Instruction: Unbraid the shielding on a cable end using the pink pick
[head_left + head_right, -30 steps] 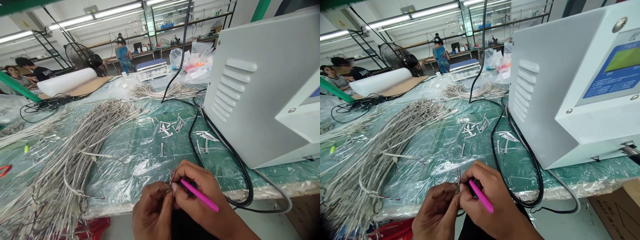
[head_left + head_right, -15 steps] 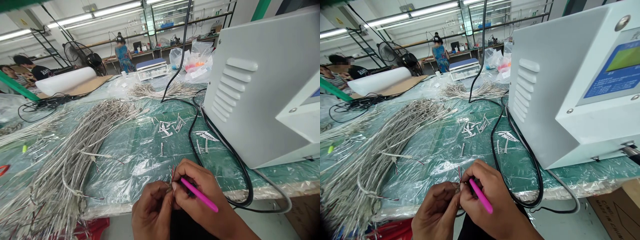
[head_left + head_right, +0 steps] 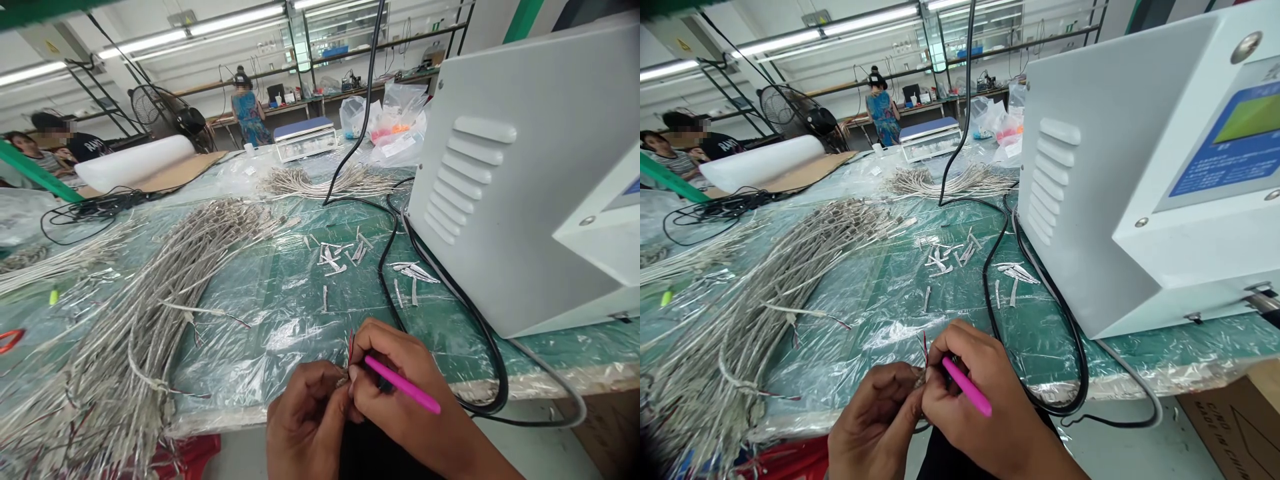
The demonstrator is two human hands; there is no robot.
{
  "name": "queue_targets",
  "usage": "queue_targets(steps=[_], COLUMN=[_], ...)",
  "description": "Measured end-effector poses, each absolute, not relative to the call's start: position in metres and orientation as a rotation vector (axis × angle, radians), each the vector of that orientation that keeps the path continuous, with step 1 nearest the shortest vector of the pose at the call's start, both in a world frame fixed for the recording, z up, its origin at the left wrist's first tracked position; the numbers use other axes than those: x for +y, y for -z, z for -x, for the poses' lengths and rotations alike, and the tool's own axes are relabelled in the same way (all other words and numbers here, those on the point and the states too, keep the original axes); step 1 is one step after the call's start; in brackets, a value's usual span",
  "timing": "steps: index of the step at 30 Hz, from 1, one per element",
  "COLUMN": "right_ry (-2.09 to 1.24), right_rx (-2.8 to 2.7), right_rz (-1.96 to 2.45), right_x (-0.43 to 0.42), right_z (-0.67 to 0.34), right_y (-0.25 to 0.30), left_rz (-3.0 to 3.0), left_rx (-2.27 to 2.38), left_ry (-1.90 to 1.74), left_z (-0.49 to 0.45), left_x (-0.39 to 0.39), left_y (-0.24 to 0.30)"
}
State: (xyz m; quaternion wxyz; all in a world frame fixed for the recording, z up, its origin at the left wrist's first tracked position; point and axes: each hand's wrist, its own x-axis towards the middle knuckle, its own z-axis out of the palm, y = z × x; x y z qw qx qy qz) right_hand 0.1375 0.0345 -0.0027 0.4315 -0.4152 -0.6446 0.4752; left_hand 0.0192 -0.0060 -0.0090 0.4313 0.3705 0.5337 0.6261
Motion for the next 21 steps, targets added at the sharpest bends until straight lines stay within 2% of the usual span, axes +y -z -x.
queue_targets(steps=[9,21], right_ry=[-1.271,-1.103], right_rx=[-1.53,-1.602], right_rz=[1.048,0.954], right_x=[0.034,0.028], right_z=[-0.135,-0.141], right_y=[0.001,0.007], left_rz=[-0.809,-0.806], left_rx=[1.205,1.184], left_ry=[-1.381,-1.31], left_z=[-0.01,-0.004], left_x=[-0.003,-0.002], left_y=[0.002,0.001])
